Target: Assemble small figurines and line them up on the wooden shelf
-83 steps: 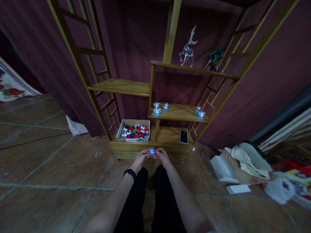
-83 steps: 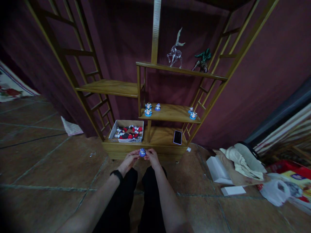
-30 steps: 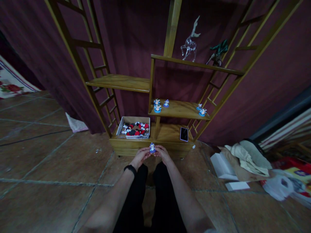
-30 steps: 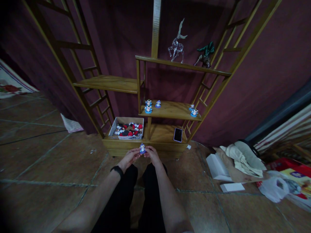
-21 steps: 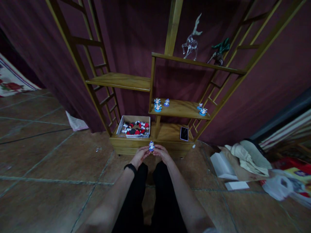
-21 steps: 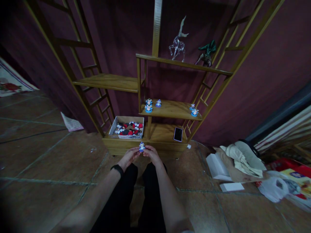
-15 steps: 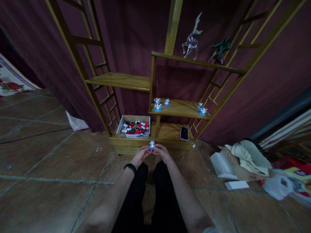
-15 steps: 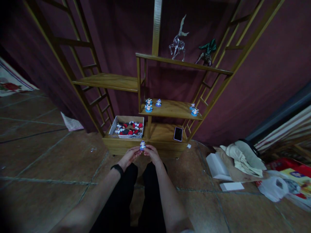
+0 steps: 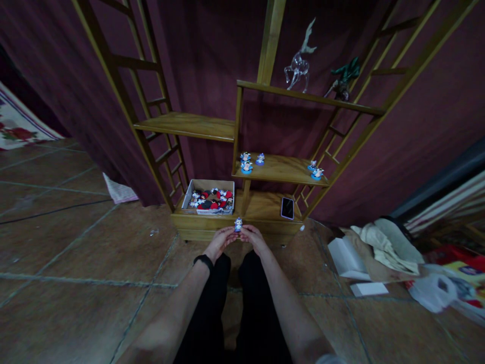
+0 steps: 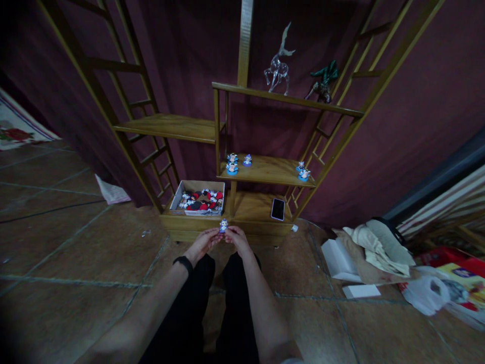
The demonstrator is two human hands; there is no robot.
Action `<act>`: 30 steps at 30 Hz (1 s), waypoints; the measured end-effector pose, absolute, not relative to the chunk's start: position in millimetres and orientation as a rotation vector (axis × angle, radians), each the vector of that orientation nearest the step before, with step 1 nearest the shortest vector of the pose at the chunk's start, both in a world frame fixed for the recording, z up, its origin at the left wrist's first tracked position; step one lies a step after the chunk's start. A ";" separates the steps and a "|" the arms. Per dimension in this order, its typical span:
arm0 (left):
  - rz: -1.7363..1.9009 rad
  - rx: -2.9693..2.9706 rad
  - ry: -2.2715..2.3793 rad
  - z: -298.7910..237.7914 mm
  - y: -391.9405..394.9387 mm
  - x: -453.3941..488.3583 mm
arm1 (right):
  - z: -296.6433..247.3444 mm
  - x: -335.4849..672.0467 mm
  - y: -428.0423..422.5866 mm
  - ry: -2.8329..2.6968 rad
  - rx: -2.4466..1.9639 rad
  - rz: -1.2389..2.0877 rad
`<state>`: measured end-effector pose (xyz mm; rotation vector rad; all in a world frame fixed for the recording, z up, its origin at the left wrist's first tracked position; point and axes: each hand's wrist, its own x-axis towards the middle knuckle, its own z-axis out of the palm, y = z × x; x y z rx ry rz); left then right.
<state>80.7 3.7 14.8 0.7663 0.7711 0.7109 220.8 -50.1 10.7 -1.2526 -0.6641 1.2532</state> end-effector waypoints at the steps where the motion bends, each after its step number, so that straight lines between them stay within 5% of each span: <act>1: 0.708 0.771 0.763 14.4 3.8 80.7 | 10.7 220.9 -50.2 -0.668 -1.252 1.252; 30: 0.709 0.878 0.710 0.6 7.9 84.2 | 13.5 221.0 -50.1 -0.620 -1.240 1.255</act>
